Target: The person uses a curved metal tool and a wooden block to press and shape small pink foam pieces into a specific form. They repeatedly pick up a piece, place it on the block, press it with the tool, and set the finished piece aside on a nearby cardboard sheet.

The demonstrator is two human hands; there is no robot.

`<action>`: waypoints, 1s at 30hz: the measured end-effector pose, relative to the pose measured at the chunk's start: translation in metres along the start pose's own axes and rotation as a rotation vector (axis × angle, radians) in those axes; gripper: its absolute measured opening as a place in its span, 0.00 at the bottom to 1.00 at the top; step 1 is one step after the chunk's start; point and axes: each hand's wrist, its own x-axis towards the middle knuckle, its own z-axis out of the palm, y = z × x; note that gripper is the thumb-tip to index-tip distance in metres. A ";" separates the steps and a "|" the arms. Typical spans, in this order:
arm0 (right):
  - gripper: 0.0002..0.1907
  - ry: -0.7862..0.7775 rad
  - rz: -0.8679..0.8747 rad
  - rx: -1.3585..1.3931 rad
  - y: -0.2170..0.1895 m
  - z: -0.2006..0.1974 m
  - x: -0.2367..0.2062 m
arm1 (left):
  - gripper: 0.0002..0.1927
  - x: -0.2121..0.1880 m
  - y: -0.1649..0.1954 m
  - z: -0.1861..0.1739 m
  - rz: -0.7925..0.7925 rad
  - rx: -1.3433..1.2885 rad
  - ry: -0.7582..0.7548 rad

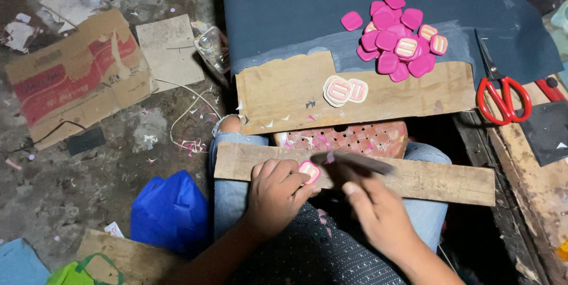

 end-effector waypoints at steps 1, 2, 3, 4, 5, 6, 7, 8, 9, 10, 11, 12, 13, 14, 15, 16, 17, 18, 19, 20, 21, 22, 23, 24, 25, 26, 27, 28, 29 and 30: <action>0.21 -0.098 0.079 0.027 0.000 -0.001 0.000 | 0.10 0.000 0.000 0.001 -0.003 -0.008 -0.005; 0.24 -0.196 0.160 0.054 0.000 -0.002 0.000 | 0.11 0.000 -0.001 0.001 -0.006 -0.017 -0.013; 0.23 -0.136 0.117 0.052 0.000 -0.003 0.000 | 0.11 0.000 -0.001 0.003 -0.014 -0.028 -0.019; 0.22 -0.081 0.077 0.053 0.000 -0.003 -0.001 | 0.11 0.000 -0.001 0.003 0.000 -0.013 -0.006; 0.21 -0.026 0.043 0.054 0.000 -0.004 -0.001 | 0.11 0.001 -0.001 0.004 0.011 -0.003 0.003; 0.18 -0.043 0.028 0.007 0.001 -0.003 -0.001 | 0.12 0.001 -0.001 0.004 0.022 0.008 0.013; 0.16 -0.058 0.009 -0.040 0.001 -0.002 -0.001 | 0.11 0.002 0.000 0.004 -0.005 0.006 -0.024; 0.14 -0.066 -0.014 -0.087 0.002 -0.001 0.000 | 0.10 0.003 0.001 0.004 -0.025 0.005 -0.059; 0.16 -0.107 0.101 -0.009 0.002 0.000 0.001 | 0.09 0.005 0.002 0.004 -0.041 0.004 -0.092; 0.20 -0.148 0.218 0.071 0.001 0.001 0.003 | 0.09 0.006 0.002 0.002 -0.002 -0.020 -0.066; 0.24 -0.194 0.335 0.148 0.001 0.000 0.005 | 0.09 0.007 0.004 0.000 0.031 -0.045 -0.038; 0.25 -0.195 0.310 0.155 0.000 -0.001 0.007 | 0.09 0.007 0.005 -0.003 0.060 -0.067 -0.014; 0.25 -0.192 0.289 0.163 0.000 -0.003 0.008 | 0.08 0.007 0.006 -0.005 0.060 -0.055 -0.028; 0.25 -0.189 0.264 0.169 0.000 -0.005 0.009 | 0.07 0.008 0.006 -0.007 0.061 -0.042 -0.039; 0.26 -0.175 0.255 0.169 -0.001 -0.008 0.009 | 0.06 0.008 0.005 -0.009 0.062 -0.026 -0.046; 0.27 -0.159 0.248 0.169 -0.001 -0.011 0.007 | 0.06 0.008 0.005 -0.010 0.057 -0.044 -0.060; 0.27 -0.144 0.242 0.171 0.000 -0.012 0.005 | 0.07 0.007 0.005 -0.010 0.050 -0.062 -0.075; 0.25 -0.080 0.150 0.127 0.001 -0.013 0.003 | 0.07 0.006 0.004 -0.010 0.043 -0.080 -0.090; 0.23 -0.015 0.062 0.082 0.002 -0.012 -0.001 | 0.07 0.004 0.003 -0.009 0.048 -0.074 -0.084; 0.21 0.051 -0.025 0.036 0.004 -0.012 -0.004 | 0.07 0.004 0.001 -0.007 0.052 -0.069 -0.079; 0.16 0.030 -0.126 -0.062 0.006 -0.009 -0.004 | 0.08 0.003 0.000 -0.006 0.057 -0.065 -0.074; 0.12 0.009 -0.226 -0.161 0.008 -0.005 -0.004 | 0.08 0.001 0.000 -0.004 0.060 -0.068 -0.072; 0.09 -0.011 -0.329 -0.259 0.009 -0.004 -0.004 | 0.09 -0.001 -0.001 -0.003 0.065 -0.070 -0.068; 0.10 -0.025 -0.327 -0.213 0.010 -0.004 -0.005 | 0.10 -0.001 -0.002 -0.001 0.076 -0.069 -0.061; 0.12 -0.039 -0.324 -0.166 0.011 -0.005 -0.008 | 0.10 -0.001 -0.003 0.000 0.082 -0.065 -0.060; 0.13 -0.058 -0.322 -0.119 0.012 -0.006 -0.008 | 0.11 -0.002 -0.003 0.001 0.084 -0.059 -0.056; 0.15 -0.014 -0.199 -0.106 0.012 -0.004 -0.010 | 0.11 -0.003 -0.004 0.000 0.081 -0.052 -0.060; 0.17 0.029 -0.072 -0.095 0.012 -0.005 -0.013 | 0.11 -0.003 -0.004 0.001 0.081 -0.054 -0.058; 0.19 0.069 0.054 -0.085 0.012 -0.003 -0.014 | 0.11 -0.003 -0.004 0.001 0.080 -0.054 -0.053; 0.18 0.017 -0.046 -0.102 0.013 -0.001 -0.015 | 0.11 -0.003 -0.004 0.001 0.083 -0.055 -0.048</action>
